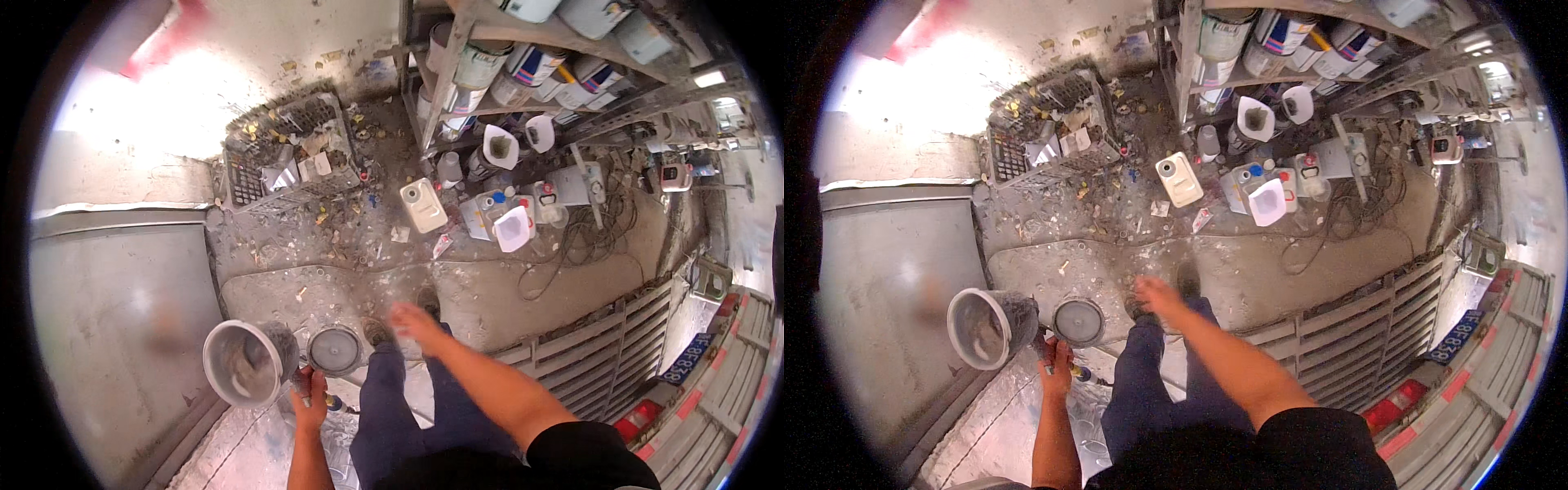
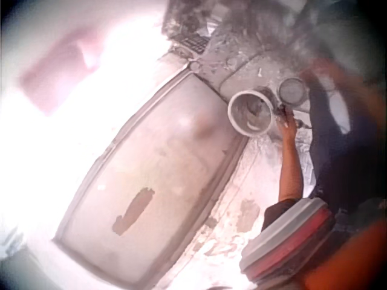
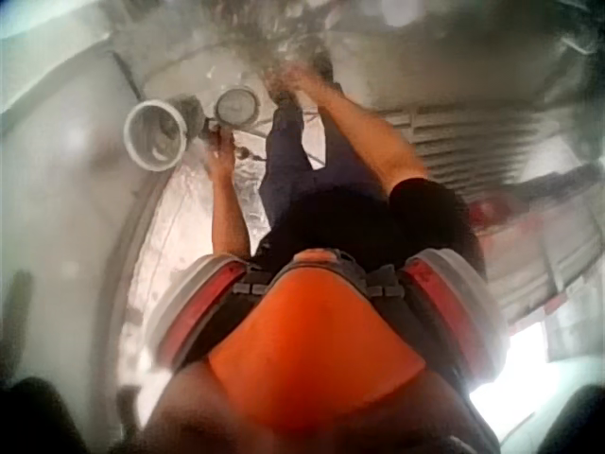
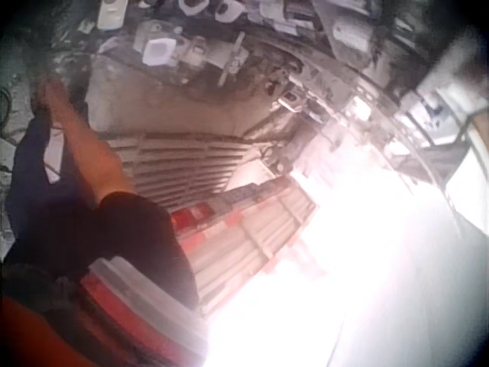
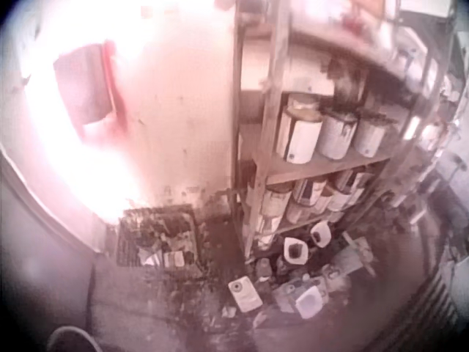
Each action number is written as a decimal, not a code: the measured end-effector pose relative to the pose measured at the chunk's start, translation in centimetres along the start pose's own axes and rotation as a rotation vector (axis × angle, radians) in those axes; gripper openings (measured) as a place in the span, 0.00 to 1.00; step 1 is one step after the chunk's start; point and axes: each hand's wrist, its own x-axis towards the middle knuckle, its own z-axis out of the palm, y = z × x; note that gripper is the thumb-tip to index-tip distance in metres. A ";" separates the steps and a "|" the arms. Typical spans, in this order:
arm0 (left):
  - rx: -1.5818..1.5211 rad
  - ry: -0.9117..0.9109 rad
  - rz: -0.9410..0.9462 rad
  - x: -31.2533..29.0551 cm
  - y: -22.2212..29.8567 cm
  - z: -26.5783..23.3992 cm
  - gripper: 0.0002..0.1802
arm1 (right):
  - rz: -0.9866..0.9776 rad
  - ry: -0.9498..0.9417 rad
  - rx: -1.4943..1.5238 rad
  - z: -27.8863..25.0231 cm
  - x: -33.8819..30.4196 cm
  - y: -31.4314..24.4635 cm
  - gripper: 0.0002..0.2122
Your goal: The person uses a spray gun to apply paint to the rear and side of a silver vehicle in a workshop. The vehicle is partially masked with plastic sheeting and tape. The person refills the spray gun from a paint can and continues the application process.
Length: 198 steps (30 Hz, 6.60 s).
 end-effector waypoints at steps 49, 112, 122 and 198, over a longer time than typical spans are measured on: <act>0.563 -0.450 0.158 26.3 -23.3 9.3 0.05 | -0.121 -0.420 -2.185 -6.2 4.0 -12.9 0.39; 0.326 -0.424 0.470 22.5 -16.7 6.7 0.11 | -0.259 0.868 -1.436 -14.2 29.2 -4.9 0.42; 0.177 -0.420 0.100 21.0 -14.5 6.7 0.08 | -0.512 0.899 -1.438 -14.8 27.2 -2.8 0.39; 0.009 0.370 -0.312 -23.8 0.4 -13.7 0.23 | -1.471 -1.378 -1.578 42.7 -30.3 -12.8 0.29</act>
